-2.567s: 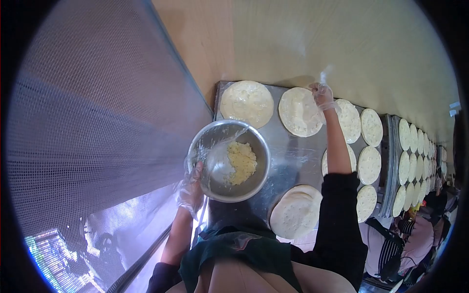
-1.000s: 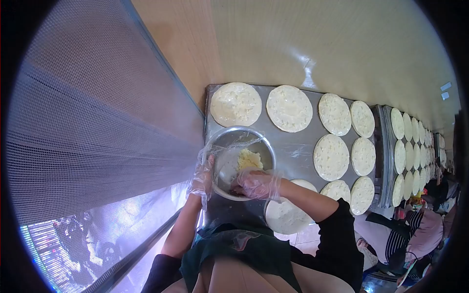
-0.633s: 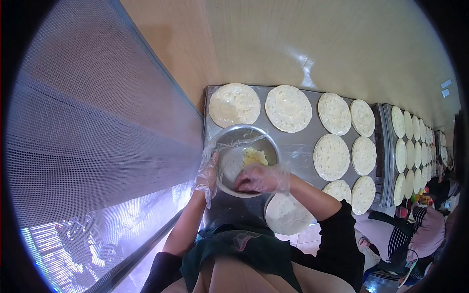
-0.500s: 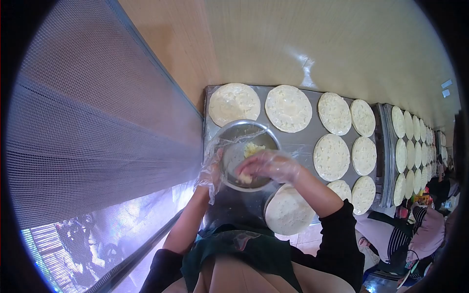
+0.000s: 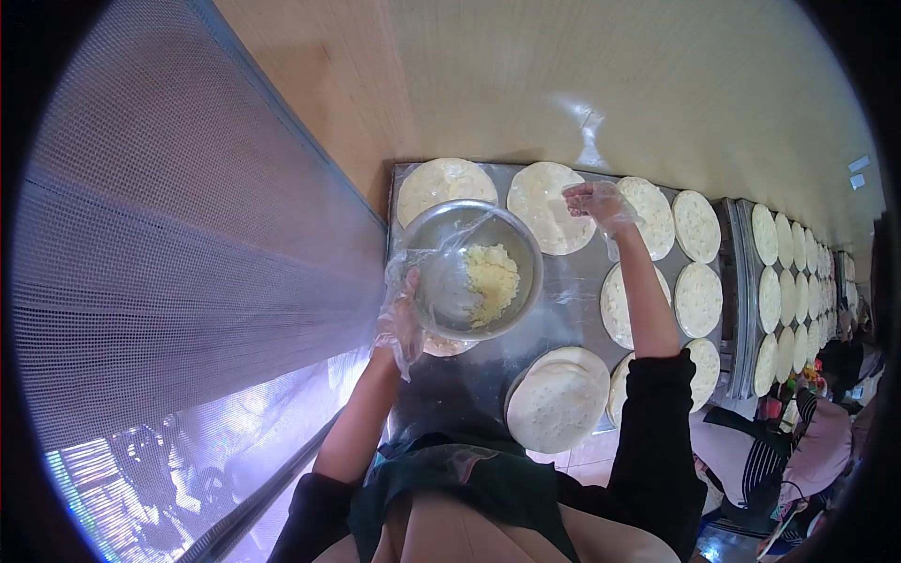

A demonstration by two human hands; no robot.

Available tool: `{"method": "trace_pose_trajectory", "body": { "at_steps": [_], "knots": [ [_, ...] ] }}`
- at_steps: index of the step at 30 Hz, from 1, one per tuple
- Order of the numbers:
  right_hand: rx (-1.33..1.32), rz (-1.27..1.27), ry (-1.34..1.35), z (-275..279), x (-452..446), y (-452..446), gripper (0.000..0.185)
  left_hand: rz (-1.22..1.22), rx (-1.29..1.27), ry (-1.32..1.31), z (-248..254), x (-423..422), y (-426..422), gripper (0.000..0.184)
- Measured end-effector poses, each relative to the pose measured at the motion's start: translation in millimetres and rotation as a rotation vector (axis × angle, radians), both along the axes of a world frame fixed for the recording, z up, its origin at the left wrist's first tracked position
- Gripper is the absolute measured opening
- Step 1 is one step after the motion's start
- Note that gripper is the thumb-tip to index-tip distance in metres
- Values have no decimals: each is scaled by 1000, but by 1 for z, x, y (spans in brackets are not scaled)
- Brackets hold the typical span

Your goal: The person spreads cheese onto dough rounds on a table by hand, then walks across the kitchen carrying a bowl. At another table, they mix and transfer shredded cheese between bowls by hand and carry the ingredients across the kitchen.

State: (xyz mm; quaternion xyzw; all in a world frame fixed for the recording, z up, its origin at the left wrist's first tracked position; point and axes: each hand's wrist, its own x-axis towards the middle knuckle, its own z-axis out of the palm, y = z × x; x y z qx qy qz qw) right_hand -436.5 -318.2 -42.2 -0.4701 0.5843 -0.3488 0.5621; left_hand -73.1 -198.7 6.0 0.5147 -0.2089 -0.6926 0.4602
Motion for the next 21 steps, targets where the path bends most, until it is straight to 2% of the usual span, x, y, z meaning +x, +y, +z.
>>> {"method": "trace_pose_trajectory", "body": {
  "at_steps": [1,3,4,6,10,12,13,15,16,18,20,21],
  "knots": [
    [2,1,-2,-6,-3,-4,21,1,41,-25,6,3,2,52],
    [-23,80,315,-21,-9,-11,15,2,88,-50,10,9,6,55],
    [-20,80,314,-31,-12,-15,15,9,96,-29,10,14,8,55],
    [-8,176,485,-51,-16,-22,15,17,102,-7,12,21,11,55],
    [85,135,490,-72,-29,-31,12,78,125,31,30,25,16,52],
    [-227,198,971,-75,-33,-31,19,117,168,30,34,27,16,50],
    [-227,201,972,-91,-44,-33,19,121,175,18,34,29,17,50],
    [-823,217,1124,-110,-54,-33,15,126,185,6,31,34,20,50],
    [-823,219,1125,-110,-55,-34,15,118,183,16,27,39,21,51],
    [-316,122,906,-107,-58,-37,17,110,178,30,25,41,23,51],
    [-343,102,806,-147,-77,-50,17,139,179,44,25,40,22,50],
    [-355,92,756,-145,-74,-50,17,139,182,46,22,41,22,50]
  ]
}}
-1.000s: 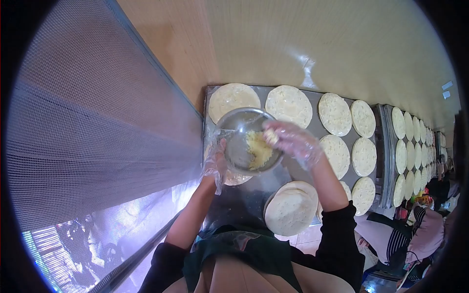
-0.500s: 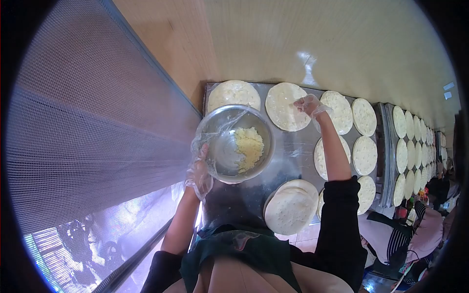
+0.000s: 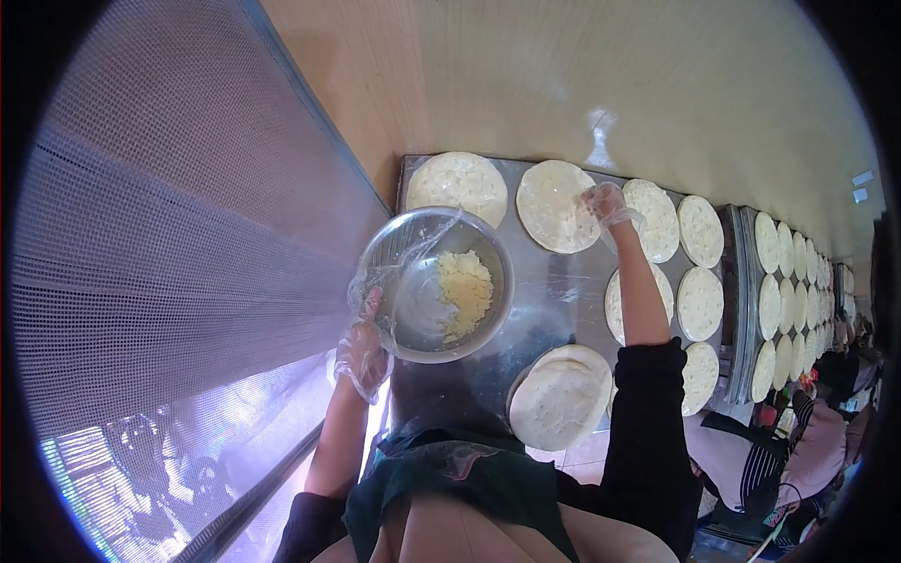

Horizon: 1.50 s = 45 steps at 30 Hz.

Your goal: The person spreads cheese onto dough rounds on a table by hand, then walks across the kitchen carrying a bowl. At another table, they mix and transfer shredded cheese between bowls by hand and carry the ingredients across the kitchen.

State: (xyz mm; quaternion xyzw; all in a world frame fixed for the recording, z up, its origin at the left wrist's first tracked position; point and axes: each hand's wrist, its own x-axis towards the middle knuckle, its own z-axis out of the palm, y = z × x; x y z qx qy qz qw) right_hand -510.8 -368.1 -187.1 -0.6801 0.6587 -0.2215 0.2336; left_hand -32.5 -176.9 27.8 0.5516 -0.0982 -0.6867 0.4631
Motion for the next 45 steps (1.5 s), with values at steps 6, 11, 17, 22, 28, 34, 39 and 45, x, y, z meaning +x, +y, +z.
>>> {"method": "trace_pose_trajectory", "body": {
  "at_steps": [6,11,17,22,28,34,39,45],
  "knots": [
    [46,74,-1,39,47,9,12,8,-10,6,-9,8,2,51],
    [340,-66,-260,50,64,3,10,24,-3,26,-14,12,5,52],
    [343,27,-21,77,85,11,8,52,-25,-52,-14,9,6,40],
    [477,236,119,61,76,-1,8,39,-16,-16,-26,20,9,47],
    [302,100,278,73,88,4,11,21,-34,39,-27,22,10,56],
    [83,334,532,67,83,5,12,44,12,43,-36,27,12,56],
    [282,74,122,54,77,-19,9,42,19,35,-26,23,12,55],
    [424,-37,-10,73,91,-32,4,31,3,-11,-29,25,12,56]
  ]
}}
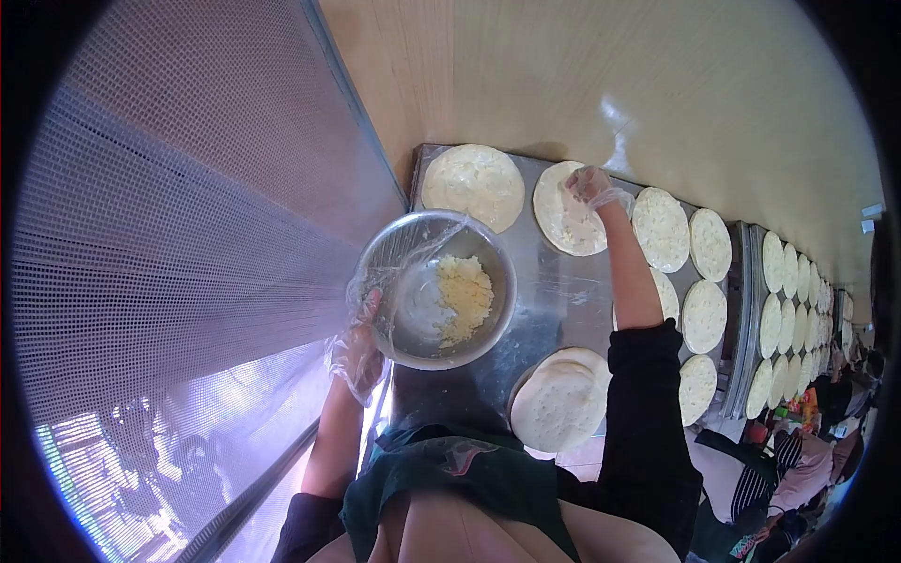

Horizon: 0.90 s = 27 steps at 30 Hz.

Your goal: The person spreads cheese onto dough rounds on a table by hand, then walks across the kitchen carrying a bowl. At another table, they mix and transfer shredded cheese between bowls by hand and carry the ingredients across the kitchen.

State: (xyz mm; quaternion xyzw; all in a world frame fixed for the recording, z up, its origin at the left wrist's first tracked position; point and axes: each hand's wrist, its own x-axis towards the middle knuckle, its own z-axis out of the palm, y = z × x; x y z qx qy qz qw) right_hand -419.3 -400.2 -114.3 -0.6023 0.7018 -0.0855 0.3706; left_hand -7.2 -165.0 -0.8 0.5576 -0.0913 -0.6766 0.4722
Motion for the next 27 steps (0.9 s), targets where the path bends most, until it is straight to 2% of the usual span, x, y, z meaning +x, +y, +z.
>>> {"method": "trace_pose_trajectory", "body": {
  "at_steps": [1,3,4,5,6,7,9,10,12,13,15,16,18,22,23,25,27],
  "knots": [
    [1,1,-1,-2,0,-1,4,4,7,-7,3,-1,0,56],
    [-237,257,121,-13,-1,-3,9,9,16,-14,5,-3,1,56],
    [-236,258,122,-29,-5,-5,9,9,15,-44,5,-4,1,50],
    [-352,313,-3,-50,-11,-7,9,9,13,-73,5,-4,1,45],
    [-466,369,-131,-48,-6,-5,10,10,13,-73,3,-4,1,45],
    [-467,371,-131,-41,-6,-7,10,4,-15,-71,0,-2,2,45],
    [69,-11,-355,-18,-5,-9,12,0,-38,-70,-1,0,3,45],
    [69,-12,-354,-11,0,-8,12,16,-18,-35,0,0,2,48],
    [-81,8,-291,-1,10,-4,14,29,2,-1,2,-1,2,52],
    [-82,6,-291,-17,4,-9,14,33,9,5,3,-2,1,52],
    [-727,510,36,-39,6,-19,15,34,16,10,6,-3,0,52],
    [-727,507,35,-42,5,-22,15,44,18,29,7,-4,0,52],
    [-176,173,-457,-43,7,-25,19,55,20,46,10,-3,0,53],
    [-50,-2,-257,-35,-9,-24,21,63,25,41,6,-1,1,53],
    [25,-125,-468,-39,-19,-23,17,56,14,33,3,0,2,54],
    [102,-247,-675,-24,-16,-15,13,46,-12,-7,-1,0,3,46],
    [-326,374,368,0,-12,1,15,32,-38,-47,-2,0,3,41]
  ]
}}
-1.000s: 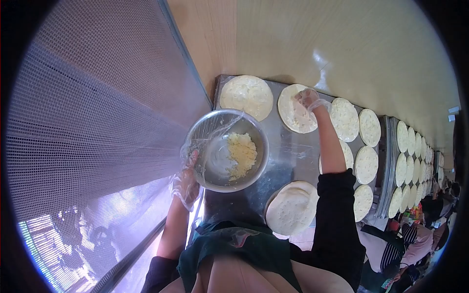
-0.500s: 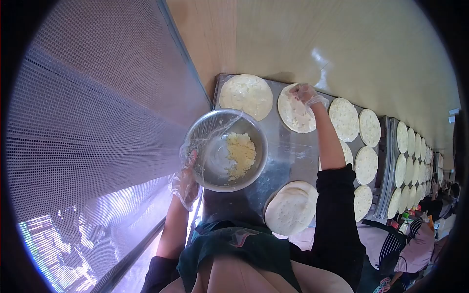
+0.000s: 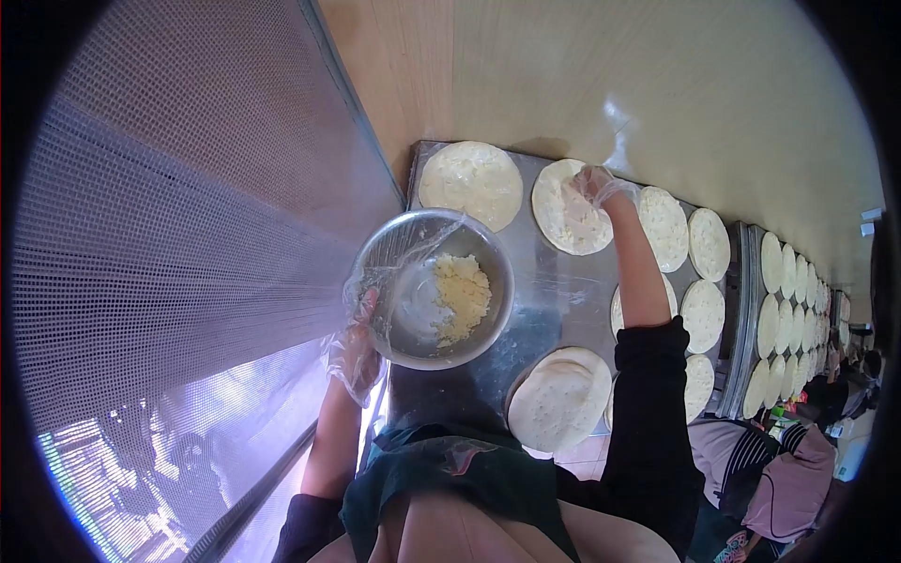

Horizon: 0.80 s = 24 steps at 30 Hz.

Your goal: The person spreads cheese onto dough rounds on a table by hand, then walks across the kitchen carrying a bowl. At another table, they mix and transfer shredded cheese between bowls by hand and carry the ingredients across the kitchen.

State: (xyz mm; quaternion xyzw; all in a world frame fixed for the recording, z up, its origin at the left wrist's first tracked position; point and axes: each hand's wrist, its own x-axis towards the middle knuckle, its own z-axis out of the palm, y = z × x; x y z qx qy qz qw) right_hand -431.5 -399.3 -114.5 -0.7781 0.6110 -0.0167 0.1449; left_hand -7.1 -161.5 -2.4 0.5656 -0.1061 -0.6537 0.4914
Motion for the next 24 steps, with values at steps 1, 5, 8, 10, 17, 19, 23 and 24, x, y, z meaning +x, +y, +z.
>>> {"method": "trace_pose_trajectory", "body": {
  "at_steps": [1,5,8,10,17,19,23,24],
  "knots": [
    [0,-1,2,-22,-11,-7,15,0,38,36,4,1,-1,48],
    [231,-262,-473,-51,-28,-11,17,11,106,91,11,0,-2,56],
    [313,-286,-519,-92,-52,-27,16,11,55,87,8,1,-2,55],
    [277,-219,-455,-97,-54,-27,18,11,53,81,8,0,-2,55],
    [394,-183,-459,-80,-48,-2,14,-24,71,58,7,4,0,58],
    [348,-115,-548,-70,-44,5,12,-31,75,38,5,4,0,59],
    [202,-105,-153,3,5,36,9,-57,76,12,2,7,1,63],
    [195,-140,-125,2,4,36,8,-57,75,11,2,7,1,63]
  ]
}}
